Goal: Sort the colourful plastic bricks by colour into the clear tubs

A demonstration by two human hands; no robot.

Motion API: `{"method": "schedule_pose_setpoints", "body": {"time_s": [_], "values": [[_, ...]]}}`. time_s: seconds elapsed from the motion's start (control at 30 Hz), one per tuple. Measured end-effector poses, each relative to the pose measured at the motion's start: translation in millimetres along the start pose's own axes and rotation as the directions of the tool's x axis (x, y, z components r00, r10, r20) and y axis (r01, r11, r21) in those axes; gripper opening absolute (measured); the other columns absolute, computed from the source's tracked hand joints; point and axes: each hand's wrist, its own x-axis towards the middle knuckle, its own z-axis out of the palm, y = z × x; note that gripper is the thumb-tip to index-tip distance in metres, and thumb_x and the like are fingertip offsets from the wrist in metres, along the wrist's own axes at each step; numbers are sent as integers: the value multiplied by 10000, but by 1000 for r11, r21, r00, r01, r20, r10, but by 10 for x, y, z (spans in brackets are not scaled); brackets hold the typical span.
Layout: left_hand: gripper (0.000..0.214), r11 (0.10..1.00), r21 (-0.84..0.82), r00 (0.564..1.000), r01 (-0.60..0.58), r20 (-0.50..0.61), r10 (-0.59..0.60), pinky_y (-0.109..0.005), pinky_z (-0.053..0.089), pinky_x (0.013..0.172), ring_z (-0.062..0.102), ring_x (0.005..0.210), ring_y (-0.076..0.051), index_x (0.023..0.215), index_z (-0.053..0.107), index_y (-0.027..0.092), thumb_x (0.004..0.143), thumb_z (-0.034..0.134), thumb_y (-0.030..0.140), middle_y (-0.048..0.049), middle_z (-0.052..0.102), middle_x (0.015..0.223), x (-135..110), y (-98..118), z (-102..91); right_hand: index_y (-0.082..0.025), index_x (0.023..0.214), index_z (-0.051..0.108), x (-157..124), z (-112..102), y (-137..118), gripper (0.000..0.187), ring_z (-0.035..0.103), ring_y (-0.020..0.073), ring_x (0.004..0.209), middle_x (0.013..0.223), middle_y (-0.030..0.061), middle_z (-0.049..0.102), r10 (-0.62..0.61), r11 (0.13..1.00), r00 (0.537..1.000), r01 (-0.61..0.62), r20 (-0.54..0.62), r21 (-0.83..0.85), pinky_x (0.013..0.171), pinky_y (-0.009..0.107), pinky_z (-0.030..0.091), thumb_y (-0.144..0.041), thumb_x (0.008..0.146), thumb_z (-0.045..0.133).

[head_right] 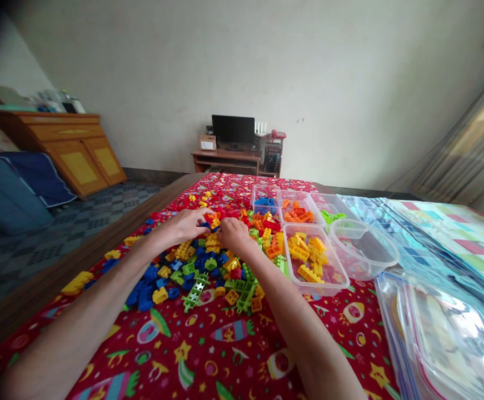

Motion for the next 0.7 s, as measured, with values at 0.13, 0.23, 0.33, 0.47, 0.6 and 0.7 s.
{"method": "schedule_pose_setpoints", "body": {"time_s": [0.13, 0.23, 0.33, 0.47, 0.6, 0.7], "values": [[403, 997, -76, 999, -17, -38, 14, -285, 492, 685, 658, 783, -209, 1113, 616, 215, 711, 636, 223, -36, 706, 838, 8, 65, 8, -139, 921, 662, -41, -48, 58, 252, 605, 204, 905, 926, 104, 682, 120, 968, 981, -82, -152, 239, 809, 295, 430, -227, 858, 433], [470, 958, -278, 998, -67, -28, 61, -273, 516, 683, 666, 761, -182, 1181, 583, 186, 713, 620, 170, -31, 711, 816, 24, 176, 26, -144, 788, 643, -119, -171, 46, 281, 584, 156, 659, 711, 56, 636, 233, 806, 966, -130, -108, 578, 638, 257, 441, -191, 856, 375], [484, 919, -378, 994, -110, -41, 102, -275, 533, 693, 674, 751, -172, 1191, 577, 171, 710, 622, 150, -37, 717, 830, 19, 310, 49, -154, 830, 621, -195, -226, 44, 251, 537, 111, 532, 654, 21, 596, 274, 462, 962, -146, 16, 875, 545, 226, 448, -242, 879, 391], [533, 946, -304, 993, -111, -64, 96, -265, 541, 738, 681, 804, -166, 1223, 563, 194, 700, 640, 128, -47, 718, 974, -30, 493, 63, -159, 892, 610, -210, -164, 91, 263, 564, 101, 538, 705, 25, 632, 149, 3, 973, -178, 175, 984, 528, 223, 490, -398, 870, 501], [583, 970, -218, 993, -110, -70, 97, -241, 534, 756, 679, 850, -161, 1252, 543, 219, 687, 678, 175, -37, 701, 1073, -78, 584, -33, -131, 794, 621, -182, -150, 130, 163, 486, 48, 451, 594, -13, 598, 76, -100, 974, -206, 214, 973, 458, 153, 426, -294, 797, 619], [451, 978, -177, 993, -112, -60, 103, -232, 523, 736, 676, 837, -157, 1172, 598, 208, 726, 651, 248, -31, 699, 1079, -97, 517, -161, -123, 746, 614, -184, -211, 122, 82, 525, 57, 479, 577, -9, 603, 106, -113, 959, -250, 262, 962, 443, 142, 404, -203, 764, 619]]}}
